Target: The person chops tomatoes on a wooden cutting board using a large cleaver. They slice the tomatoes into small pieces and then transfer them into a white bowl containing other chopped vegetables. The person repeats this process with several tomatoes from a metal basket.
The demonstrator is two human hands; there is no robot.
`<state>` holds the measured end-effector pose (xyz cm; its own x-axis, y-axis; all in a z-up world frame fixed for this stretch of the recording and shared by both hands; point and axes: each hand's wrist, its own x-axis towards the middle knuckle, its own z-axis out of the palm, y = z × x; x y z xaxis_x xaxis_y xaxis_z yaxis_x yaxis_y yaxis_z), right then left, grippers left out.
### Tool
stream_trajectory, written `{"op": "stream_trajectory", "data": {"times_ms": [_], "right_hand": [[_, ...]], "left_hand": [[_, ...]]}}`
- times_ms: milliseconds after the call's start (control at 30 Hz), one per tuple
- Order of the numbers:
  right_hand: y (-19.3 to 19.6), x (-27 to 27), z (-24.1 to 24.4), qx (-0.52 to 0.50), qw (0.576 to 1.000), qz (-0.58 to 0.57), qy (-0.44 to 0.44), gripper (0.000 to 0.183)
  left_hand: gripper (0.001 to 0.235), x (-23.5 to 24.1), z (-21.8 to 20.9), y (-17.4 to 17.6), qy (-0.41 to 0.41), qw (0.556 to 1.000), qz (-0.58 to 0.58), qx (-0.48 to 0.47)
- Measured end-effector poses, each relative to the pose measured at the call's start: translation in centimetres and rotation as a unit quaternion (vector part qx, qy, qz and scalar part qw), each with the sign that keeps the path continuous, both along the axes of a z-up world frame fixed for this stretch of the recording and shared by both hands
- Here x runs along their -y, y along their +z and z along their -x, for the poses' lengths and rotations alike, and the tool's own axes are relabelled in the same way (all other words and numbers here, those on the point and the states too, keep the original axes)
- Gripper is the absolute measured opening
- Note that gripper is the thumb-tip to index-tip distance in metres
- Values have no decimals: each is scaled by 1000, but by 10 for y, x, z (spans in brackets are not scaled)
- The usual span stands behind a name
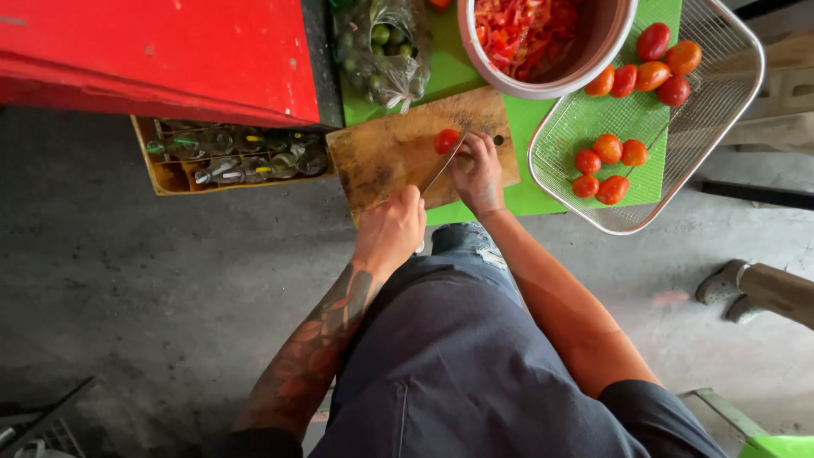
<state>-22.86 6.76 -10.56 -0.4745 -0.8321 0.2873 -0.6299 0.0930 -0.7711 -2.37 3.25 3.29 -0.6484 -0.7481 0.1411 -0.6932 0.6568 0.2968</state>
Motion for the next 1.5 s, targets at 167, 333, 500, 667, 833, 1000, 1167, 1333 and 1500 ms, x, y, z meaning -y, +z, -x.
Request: {"op": "stream_trajectory", "data": {"times_ms": [167,333,500,667,833,1000,1167,1333,1500], "right_hand": [[12,1,-6,-13,1000,-15,2,45],[-1,4,0,-82,995,-18,-47,36],[9,6,4,-14,999,-30,-1,34],[28,-3,9,-12,999,-52,3,44],[41,-18,7,-63,991,-108,36,36],[42,-13,7,-122,979,-142,75,33],[32,-9,9,-155,975,-140,76,42],[-1,-13,15,-145,979,-123,72,37],[10,-9,18,-140,974,-168,67,34]], "left_hand": [[12,0,0,3,-6,998,20,53],[13,20,41,-15,-8,995,-99,-3],[14,37,78,-54,-15,995,-82,53],[19,26,14,-46,2,962,-257,97],[16,13,-5,-33,4,988,-143,64],[14,2,3,-14,-32,993,-76,88],[11,2,2,-9,-45,991,-85,97],[18,16,30,-34,-33,971,-224,79],[13,29,35,-11,-53,980,-172,78]]}}
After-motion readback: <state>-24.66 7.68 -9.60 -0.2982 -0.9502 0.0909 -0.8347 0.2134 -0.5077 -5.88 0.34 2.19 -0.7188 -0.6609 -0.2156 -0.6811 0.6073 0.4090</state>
